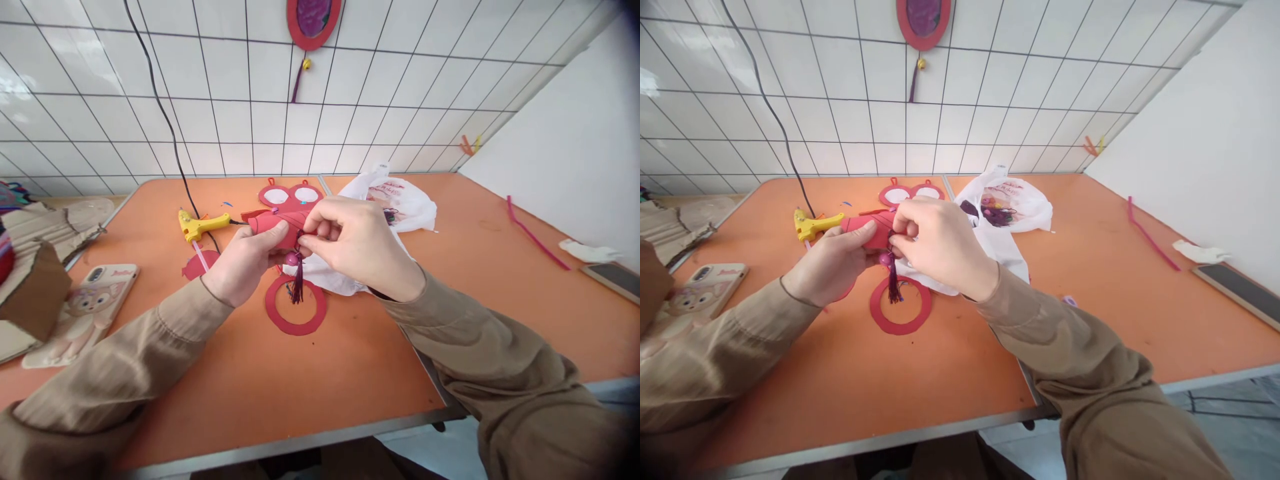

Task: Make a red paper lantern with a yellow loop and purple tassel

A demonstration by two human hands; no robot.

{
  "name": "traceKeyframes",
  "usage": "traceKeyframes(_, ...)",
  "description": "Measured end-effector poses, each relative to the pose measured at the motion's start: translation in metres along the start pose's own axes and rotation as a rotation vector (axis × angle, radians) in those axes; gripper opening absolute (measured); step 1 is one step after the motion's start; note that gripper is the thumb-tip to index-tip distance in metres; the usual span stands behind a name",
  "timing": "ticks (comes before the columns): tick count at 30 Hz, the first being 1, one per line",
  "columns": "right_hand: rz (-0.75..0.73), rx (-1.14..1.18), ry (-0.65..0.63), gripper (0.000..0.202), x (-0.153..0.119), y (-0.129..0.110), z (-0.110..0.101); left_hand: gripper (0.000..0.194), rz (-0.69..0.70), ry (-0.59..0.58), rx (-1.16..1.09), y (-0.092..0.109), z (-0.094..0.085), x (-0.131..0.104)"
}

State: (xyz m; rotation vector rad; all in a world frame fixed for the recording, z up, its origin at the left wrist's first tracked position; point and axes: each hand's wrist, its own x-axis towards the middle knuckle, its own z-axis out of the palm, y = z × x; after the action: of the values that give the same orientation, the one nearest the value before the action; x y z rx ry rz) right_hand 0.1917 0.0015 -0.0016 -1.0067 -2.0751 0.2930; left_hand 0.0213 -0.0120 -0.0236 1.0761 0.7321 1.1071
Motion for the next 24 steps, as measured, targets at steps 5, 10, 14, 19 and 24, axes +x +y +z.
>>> traceKeyframes(5, -0.016, -0.039, 0.010, 0.024, 0.0004, -0.0003, -0.0019, 0.029, -0.027, -0.045, 0.016, -0.0013, -0.0023, 0.0009)
traceKeyframes(10, 0.002, 0.037, -0.020, 0.022, 0.0019, 0.0020, -0.0042, 0.015, -0.004, -0.106, 0.039, -0.0053, -0.0035, 0.0013)
traceKeyframes(14, 0.036, 0.136, -0.088, 0.022, 0.0032, 0.0043, -0.0078, 0.008, 0.031, -0.114, 0.076, -0.0051, -0.0022, 0.0008)
traceKeyframes(19, 0.049, 0.211, -0.132, 0.022, 0.0031, 0.0030, -0.0091, 0.008, 0.029, -0.105, 0.081, -0.0041, -0.0011, 0.0013)
traceKeyframes(24, 0.064, 0.206, -0.133, 0.020, 0.0028, 0.0019, -0.0094, 0.007, 0.038, -0.102, 0.061, -0.0077, -0.0017, 0.0013)
